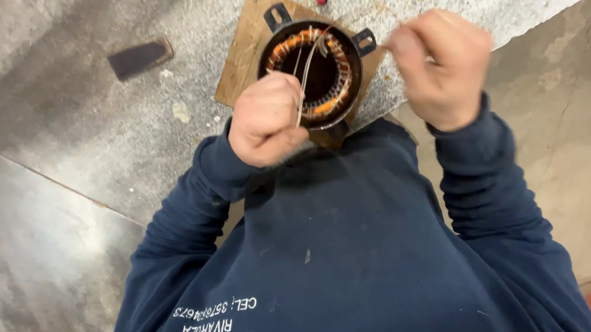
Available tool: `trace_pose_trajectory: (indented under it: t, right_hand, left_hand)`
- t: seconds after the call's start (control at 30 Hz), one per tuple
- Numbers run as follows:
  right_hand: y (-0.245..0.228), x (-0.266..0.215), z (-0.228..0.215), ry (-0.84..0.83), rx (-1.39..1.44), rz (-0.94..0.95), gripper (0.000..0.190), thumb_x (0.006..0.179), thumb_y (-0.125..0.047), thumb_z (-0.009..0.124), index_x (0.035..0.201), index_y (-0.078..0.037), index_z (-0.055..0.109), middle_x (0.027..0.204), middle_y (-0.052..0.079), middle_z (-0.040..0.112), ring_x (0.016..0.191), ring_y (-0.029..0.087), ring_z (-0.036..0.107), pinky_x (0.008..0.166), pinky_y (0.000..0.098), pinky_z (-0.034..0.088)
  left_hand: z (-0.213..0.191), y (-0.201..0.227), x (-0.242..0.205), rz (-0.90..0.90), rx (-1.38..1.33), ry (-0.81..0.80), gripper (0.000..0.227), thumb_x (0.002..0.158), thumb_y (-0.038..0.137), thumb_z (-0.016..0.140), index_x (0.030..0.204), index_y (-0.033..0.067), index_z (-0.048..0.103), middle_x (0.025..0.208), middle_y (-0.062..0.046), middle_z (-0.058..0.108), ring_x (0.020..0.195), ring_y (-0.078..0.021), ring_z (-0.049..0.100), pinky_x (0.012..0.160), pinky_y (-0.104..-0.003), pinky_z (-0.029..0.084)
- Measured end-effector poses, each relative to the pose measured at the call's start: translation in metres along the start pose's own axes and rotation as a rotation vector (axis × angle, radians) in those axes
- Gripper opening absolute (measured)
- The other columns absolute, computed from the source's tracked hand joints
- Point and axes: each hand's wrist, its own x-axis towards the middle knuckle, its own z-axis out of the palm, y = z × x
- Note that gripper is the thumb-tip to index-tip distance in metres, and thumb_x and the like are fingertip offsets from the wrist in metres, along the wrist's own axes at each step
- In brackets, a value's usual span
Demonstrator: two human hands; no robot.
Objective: The person ties the copper windings of an electric motor stator with cord, looping and tightening the string around the coil ends by hand to secure them. They work around the stator ring, occasionally repositioning the string and pressing the windings into place.
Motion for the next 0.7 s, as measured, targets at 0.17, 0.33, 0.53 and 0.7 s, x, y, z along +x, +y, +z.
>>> trace_pose_trajectory:
  t: [0.17, 0.33, 0.53, 0.7]
  right_hand:
    - [-0.009, 0.024, 0.042, -0.122, -0.278, -0.086, 0.021, 0.094, -0.014, 0.075, 0.113, -0.007, 0.071, 0.103, 0.007, 0.071, 0.095, 0.025, 0.066, 0.087, 0.0415, 0.050]
    - [-0.018, 0.034, 0.065, -0.130, -0.283, -0.098, 0.040, 0.092, -0.015, 0.074, 0.129, -0.003, 0.066, 0.125, 0.012, 0.069, 0.117, 0.027, 0.064, 0.102, 0.0418, 0.046]
    - [-0.009, 0.039, 0.065, -0.166, -0.120, -0.125, 0.033, 0.091, -0.025, 0.073, 0.113, -0.002, 0.066, 0.114, 0.013, 0.069, 0.115, 0.031, 0.067, 0.101, 0.0433, 0.050]
    - [0.000, 0.037, 0.064, -0.155, 0.020, -0.108, 0.025, 0.086, -0.027, 0.066, 0.093, -0.002, 0.065, 0.095, 0.013, 0.066, 0.097, 0.034, 0.069, 0.085, 0.0427, 0.054]
  left_hand:
    - [-0.020, 0.019, 0.024, 0.059, 0.022, -0.086, 0.026, 0.089, 0.006, 0.076, 0.074, 0.0022, 0.055, 0.074, -0.011, 0.053, 0.077, -0.0340, 0.058, 0.080, -0.045, 0.051]
    - [-0.028, 0.017, 0.029, 0.022, 0.043, -0.088, 0.027, 0.092, 0.006, 0.075, 0.075, 0.0022, 0.055, 0.075, -0.011, 0.054, 0.075, -0.0324, 0.058, 0.073, -0.042, 0.050]
    - [-0.018, 0.005, 0.017, -0.105, -0.224, 0.058, 0.028, 0.095, 0.010, 0.065, 0.071, 0.0015, 0.053, 0.069, -0.010, 0.053, 0.064, -0.0290, 0.056, 0.061, -0.039, 0.047]
    - [-0.008, -0.009, 0.022, 0.027, -0.389, 0.030, 0.032, 0.097, 0.010, 0.065, 0.069, 0.0032, 0.051, 0.066, -0.009, 0.051, 0.059, -0.0297, 0.055, 0.063, -0.041, 0.051]
